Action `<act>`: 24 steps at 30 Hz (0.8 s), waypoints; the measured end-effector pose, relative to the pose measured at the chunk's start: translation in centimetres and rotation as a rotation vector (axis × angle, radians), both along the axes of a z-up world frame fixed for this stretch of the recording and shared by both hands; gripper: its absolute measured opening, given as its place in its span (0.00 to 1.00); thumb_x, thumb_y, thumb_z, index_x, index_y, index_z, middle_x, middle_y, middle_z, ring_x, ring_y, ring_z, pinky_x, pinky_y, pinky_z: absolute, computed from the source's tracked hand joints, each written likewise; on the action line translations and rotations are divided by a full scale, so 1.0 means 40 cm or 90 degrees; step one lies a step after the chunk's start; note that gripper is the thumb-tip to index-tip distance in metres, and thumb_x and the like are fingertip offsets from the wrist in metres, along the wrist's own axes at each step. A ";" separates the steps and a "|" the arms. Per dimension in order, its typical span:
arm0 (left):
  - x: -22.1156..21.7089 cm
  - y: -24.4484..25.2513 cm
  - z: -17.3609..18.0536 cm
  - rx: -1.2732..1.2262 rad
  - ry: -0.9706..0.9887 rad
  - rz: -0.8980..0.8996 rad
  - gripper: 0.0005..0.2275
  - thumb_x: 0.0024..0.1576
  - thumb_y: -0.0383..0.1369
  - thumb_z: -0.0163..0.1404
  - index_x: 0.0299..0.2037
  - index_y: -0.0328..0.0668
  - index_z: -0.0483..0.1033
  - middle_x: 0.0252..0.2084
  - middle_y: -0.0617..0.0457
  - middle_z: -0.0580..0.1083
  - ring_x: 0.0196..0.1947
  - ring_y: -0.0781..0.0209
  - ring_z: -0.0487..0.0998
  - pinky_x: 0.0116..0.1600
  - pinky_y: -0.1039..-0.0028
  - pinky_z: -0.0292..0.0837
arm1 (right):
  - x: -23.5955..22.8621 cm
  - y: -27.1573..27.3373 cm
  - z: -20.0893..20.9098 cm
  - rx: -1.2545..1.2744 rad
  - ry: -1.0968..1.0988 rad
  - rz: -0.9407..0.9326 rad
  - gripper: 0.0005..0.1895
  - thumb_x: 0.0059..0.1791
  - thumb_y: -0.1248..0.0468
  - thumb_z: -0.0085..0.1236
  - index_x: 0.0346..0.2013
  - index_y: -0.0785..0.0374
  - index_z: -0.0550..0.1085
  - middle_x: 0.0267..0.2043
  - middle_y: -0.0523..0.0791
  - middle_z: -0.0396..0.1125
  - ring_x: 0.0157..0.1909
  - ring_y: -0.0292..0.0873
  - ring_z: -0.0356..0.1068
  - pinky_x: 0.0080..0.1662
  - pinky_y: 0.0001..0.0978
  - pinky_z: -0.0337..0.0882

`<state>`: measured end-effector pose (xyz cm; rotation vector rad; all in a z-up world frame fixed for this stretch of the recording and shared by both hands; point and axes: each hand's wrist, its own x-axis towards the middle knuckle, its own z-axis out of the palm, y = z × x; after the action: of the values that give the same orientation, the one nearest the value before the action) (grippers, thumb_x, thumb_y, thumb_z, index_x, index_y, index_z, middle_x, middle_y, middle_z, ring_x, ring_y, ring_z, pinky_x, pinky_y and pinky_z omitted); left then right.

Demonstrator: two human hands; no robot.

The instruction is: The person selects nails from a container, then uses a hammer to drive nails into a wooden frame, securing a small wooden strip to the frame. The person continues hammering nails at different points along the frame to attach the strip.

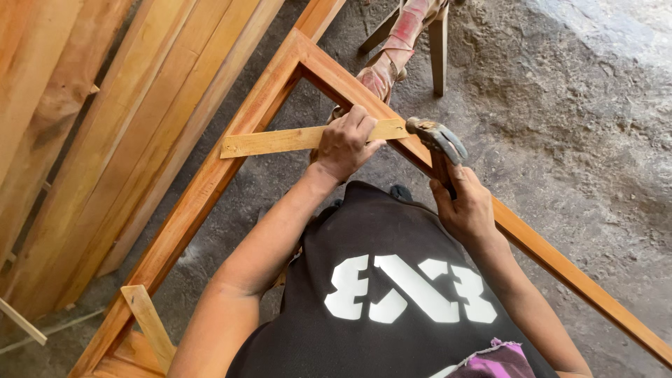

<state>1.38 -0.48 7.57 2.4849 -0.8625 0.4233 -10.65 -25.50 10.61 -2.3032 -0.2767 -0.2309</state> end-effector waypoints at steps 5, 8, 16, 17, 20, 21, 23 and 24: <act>0.001 0.003 -0.005 -0.015 -0.001 -0.006 0.19 0.45 0.38 0.69 0.37 0.40 0.71 0.40 0.49 0.68 0.40 0.53 0.78 0.44 0.64 0.75 | 0.013 0.025 0.031 0.011 -0.144 0.037 0.31 0.55 0.71 0.54 0.73 0.66 0.58 0.57 0.61 0.68 0.53 0.61 0.74 0.51 0.47 0.76; -0.001 -0.003 -0.011 -0.011 0.017 -0.004 0.19 0.46 0.38 0.70 0.37 0.39 0.72 0.41 0.48 0.68 0.39 0.54 0.78 0.44 0.65 0.76 | 0.019 0.031 0.013 -0.044 -0.122 0.054 0.30 0.53 0.71 0.55 0.70 0.66 0.61 0.58 0.63 0.68 0.54 0.65 0.73 0.53 0.50 0.76; 0.005 0.003 -0.020 -0.025 0.023 -0.005 0.18 0.45 0.37 0.69 0.36 0.39 0.73 0.39 0.49 0.68 0.38 0.54 0.78 0.43 0.65 0.76 | -0.004 0.000 -0.079 0.129 -0.112 0.013 0.26 0.59 0.70 0.50 0.72 0.67 0.56 0.49 0.54 0.71 0.37 0.46 0.73 0.41 0.36 0.75; 0.000 0.004 -0.023 -0.025 0.023 -0.007 0.18 0.45 0.37 0.69 0.36 0.40 0.73 0.39 0.49 0.68 0.38 0.54 0.78 0.43 0.64 0.75 | -0.009 0.001 -0.088 0.045 -0.046 0.009 0.25 0.57 0.69 0.52 0.69 0.66 0.59 0.47 0.55 0.71 0.37 0.50 0.72 0.40 0.40 0.74; 0.007 0.008 -0.023 -0.006 0.004 -0.009 0.18 0.46 0.37 0.69 0.36 0.40 0.72 0.40 0.49 0.67 0.38 0.54 0.78 0.43 0.64 0.75 | 0.001 0.007 -0.091 -0.078 0.018 0.006 0.23 0.54 0.67 0.57 0.64 0.66 0.66 0.43 0.58 0.69 0.38 0.57 0.72 0.40 0.46 0.73; 0.010 0.010 -0.019 -0.011 0.001 -0.012 0.18 0.46 0.37 0.69 0.36 0.40 0.72 0.40 0.49 0.67 0.38 0.54 0.78 0.43 0.64 0.75 | 0.005 0.010 -0.084 -0.034 -0.038 0.009 0.24 0.55 0.68 0.56 0.65 0.67 0.64 0.44 0.58 0.69 0.39 0.56 0.72 0.41 0.45 0.73; 0.009 0.010 -0.018 -0.024 0.001 -0.017 0.18 0.45 0.37 0.68 0.37 0.40 0.73 0.40 0.49 0.67 0.38 0.53 0.78 0.43 0.64 0.75 | 0.004 0.011 -0.072 0.059 -0.119 0.011 0.26 0.56 0.69 0.54 0.68 0.70 0.60 0.44 0.56 0.69 0.39 0.53 0.72 0.42 0.42 0.73; 0.003 0.008 -0.022 -0.019 0.004 -0.014 0.18 0.46 0.37 0.68 0.37 0.39 0.73 0.40 0.48 0.67 0.38 0.53 0.78 0.43 0.64 0.75 | 0.000 0.012 -0.071 0.108 -0.144 0.009 0.26 0.58 0.70 0.53 0.69 0.71 0.58 0.43 0.53 0.69 0.38 0.50 0.71 0.42 0.40 0.73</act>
<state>1.50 -0.14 6.70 2.4466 -0.8743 0.4172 -10.63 -25.04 7.78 -2.1084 -0.3728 -0.4913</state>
